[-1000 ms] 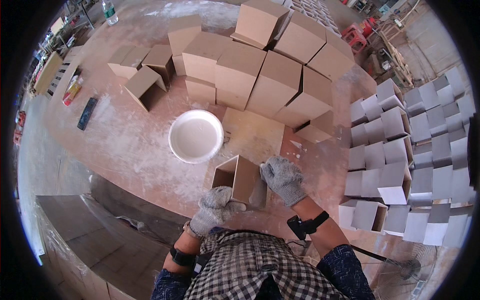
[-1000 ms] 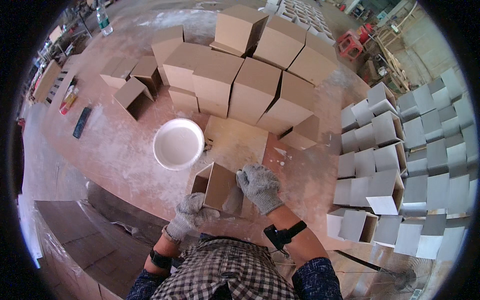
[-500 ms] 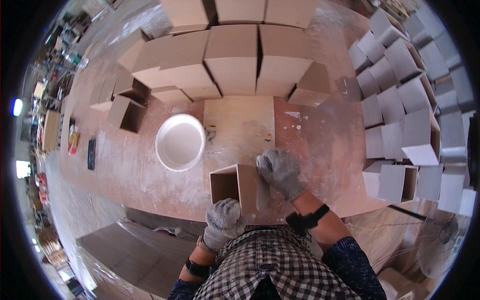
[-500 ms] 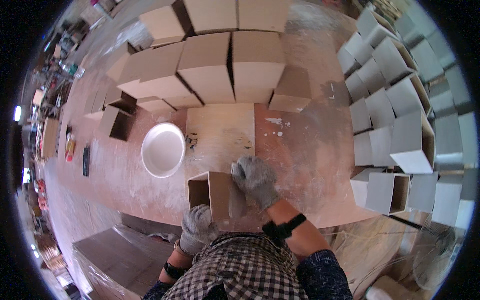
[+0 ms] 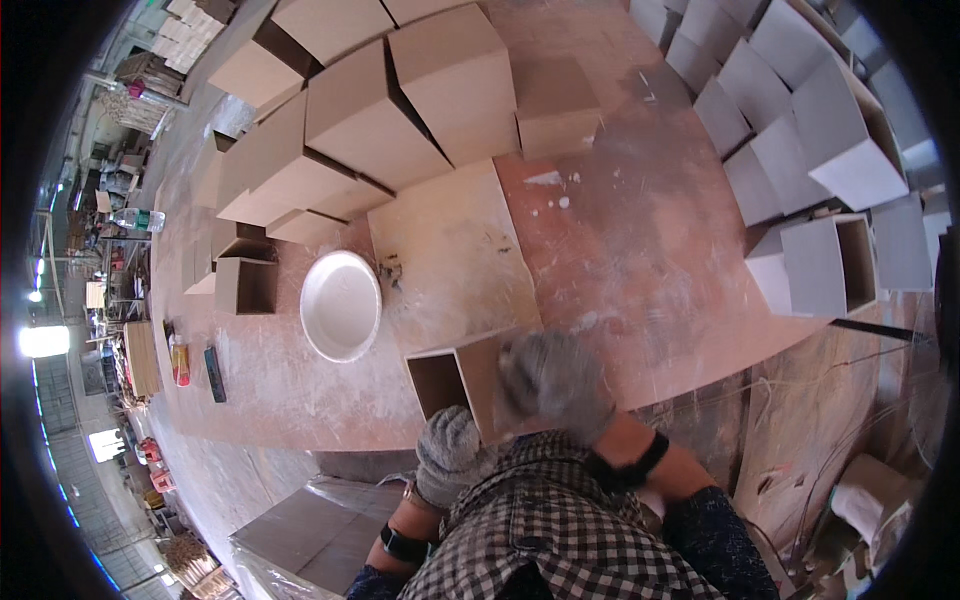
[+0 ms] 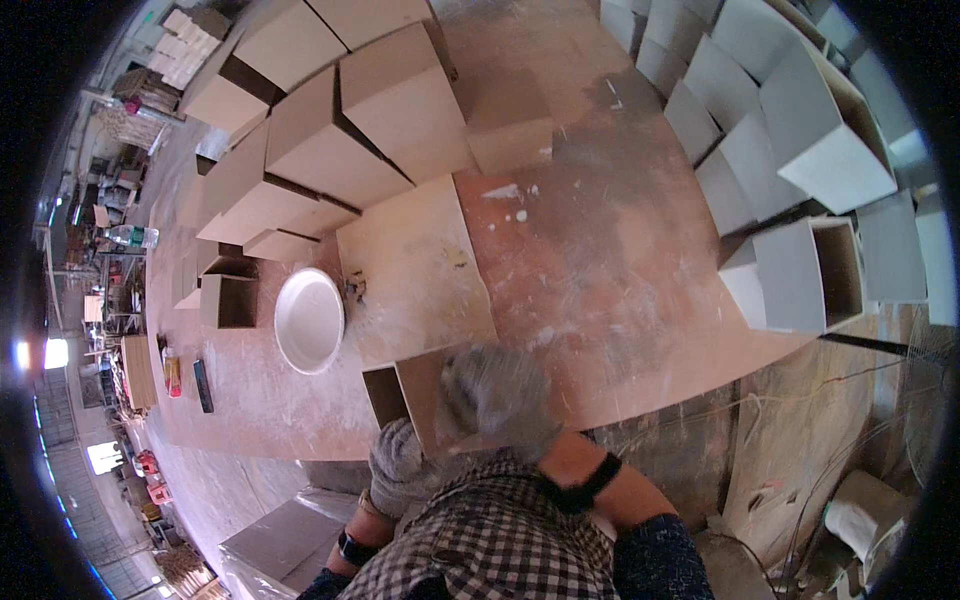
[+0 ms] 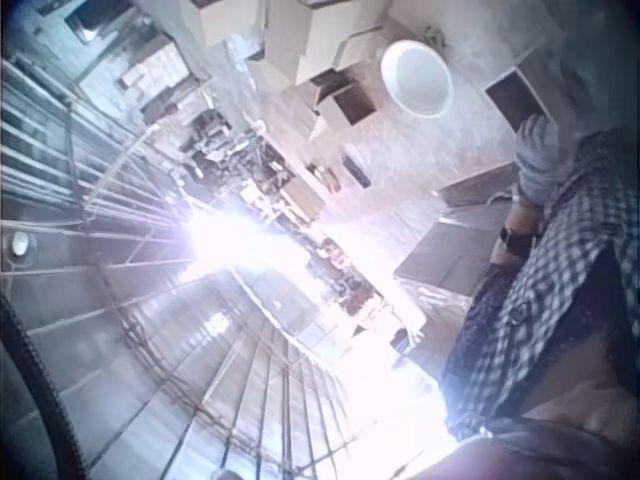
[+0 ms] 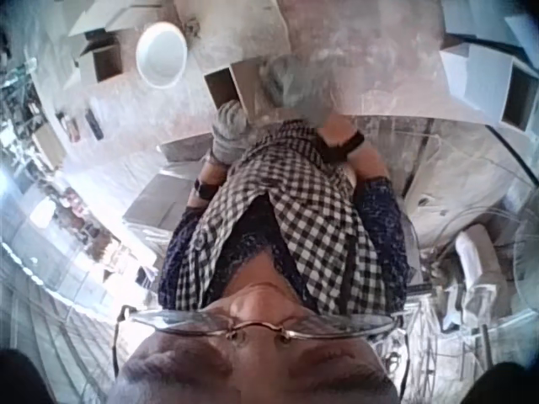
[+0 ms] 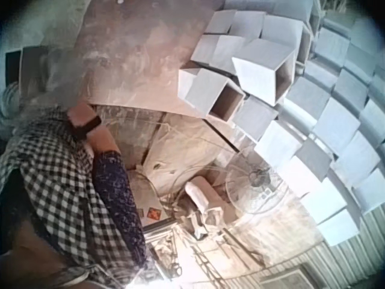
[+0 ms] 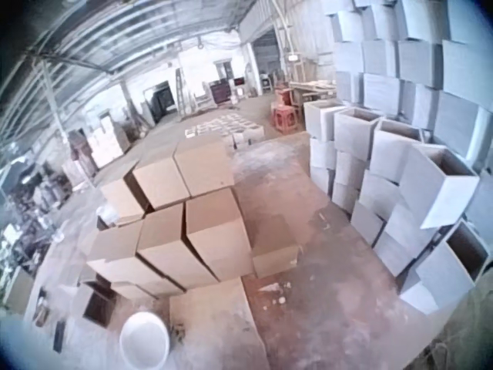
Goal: Cleaning the interior and exterior surfaces of small wooden or cardboard boxes using a cloth.
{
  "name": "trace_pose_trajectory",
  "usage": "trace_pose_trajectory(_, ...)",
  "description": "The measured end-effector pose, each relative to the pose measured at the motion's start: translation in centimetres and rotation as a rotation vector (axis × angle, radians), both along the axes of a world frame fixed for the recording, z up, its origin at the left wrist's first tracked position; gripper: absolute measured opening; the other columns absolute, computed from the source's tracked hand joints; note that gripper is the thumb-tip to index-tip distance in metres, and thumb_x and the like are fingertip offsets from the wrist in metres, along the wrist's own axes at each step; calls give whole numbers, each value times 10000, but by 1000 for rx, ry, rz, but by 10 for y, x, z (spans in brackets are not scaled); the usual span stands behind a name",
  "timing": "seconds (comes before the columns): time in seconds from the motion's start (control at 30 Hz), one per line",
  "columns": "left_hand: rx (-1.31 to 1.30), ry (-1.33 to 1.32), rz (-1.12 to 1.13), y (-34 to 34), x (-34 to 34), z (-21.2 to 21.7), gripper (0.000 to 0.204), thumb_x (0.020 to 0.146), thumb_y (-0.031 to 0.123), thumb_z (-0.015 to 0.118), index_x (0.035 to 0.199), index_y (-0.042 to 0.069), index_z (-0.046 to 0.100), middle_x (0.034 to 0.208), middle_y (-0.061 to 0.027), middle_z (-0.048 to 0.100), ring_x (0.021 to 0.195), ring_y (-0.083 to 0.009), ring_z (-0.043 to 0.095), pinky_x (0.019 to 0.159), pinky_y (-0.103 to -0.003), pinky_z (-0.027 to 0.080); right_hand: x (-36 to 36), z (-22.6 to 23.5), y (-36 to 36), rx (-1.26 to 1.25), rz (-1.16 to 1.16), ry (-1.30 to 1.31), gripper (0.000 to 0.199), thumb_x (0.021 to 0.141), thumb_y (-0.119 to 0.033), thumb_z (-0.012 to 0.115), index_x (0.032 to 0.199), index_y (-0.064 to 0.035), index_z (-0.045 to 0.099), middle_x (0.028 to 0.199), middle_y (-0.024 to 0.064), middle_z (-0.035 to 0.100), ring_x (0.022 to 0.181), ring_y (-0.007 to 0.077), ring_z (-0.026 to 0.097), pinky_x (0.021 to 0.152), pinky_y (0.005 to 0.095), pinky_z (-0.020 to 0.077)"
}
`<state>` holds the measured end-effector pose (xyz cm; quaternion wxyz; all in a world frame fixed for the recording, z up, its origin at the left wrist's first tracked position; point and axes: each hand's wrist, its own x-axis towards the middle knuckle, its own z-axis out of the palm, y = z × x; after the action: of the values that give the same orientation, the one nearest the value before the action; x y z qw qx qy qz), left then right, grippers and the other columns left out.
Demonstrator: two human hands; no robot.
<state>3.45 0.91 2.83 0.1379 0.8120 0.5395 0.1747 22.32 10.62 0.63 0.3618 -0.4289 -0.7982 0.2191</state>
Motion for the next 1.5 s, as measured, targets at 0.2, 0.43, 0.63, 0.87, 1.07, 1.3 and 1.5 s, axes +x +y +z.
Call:
trace_pose_trajectory(0.2,-78,-15,-82,8,-3,7,335,649,235,723,923,67,627,851,-118,593,781,-318,587,681,-426,480,-5,-9,-4,-233,-6,-26,226,880,-307,588,826,-88,594,803,104,596,709,289,586,634,427,465)
trace_pose_trajectory(0.43,-66,0,-76,8,-6,8,367,615,219,722,914,35,614,861,-137,598,801,-337,593,697,-433,495,-7,24,-39,21,104,70,207,895,-283,550,847,-86,592,840,152,600,757,325,606,698,467,477)
trace_pose_trajectory(0.63,-45,-26,-142,11,-14,1,361,640,290,750,890,64,621,830,-122,610,769,-332,596,685,-427,485,-25,6,-1,-84,-161,106,170,835,-245,636,777,-94,580,778,99,574,704,290,582,632,431,462)
trace_pose_trajectory(0.87,59,4,-100,6,-23,-9,319,636,277,738,814,57,591,807,-126,590,744,-318,591,662,-420,488,-32,29,-51,282,-67,4,190,857,-270,617,819,-85,589,806,125,586,723,303,583,633,425,457)
trace_pose_trajectory(1.07,-1,-60,-187,18,-21,3,300,638,245,705,831,45,591,838,-142,596,776,-341,591,672,-426,493,-41,39,4,84,-67,38,217,857,-285,627,796,-85,567,789,129,588,712,306,586,606,427,462)
trace_pose_trajectory(1.3,10,-62,-150,14,-26,-9,327,663,280,724,897,73,627,842,-139,608,777,-354,597,680,-433,494,-45,39,-26,138,-258,-101,187,865,-257,623,831,-87,554,762,106,561,670,290,569,570,420,442)
trace_pose_trajectory(1.5,2,-109,-75,10,-30,-14,342,682,281,728,914,57,613,850,-130,608,786,-334,614,666,-419,502,-47,45,-47,222,-162,-30,173,867,-259,621,826,-98,572,785,102,571,700,295,569,612,432,448)
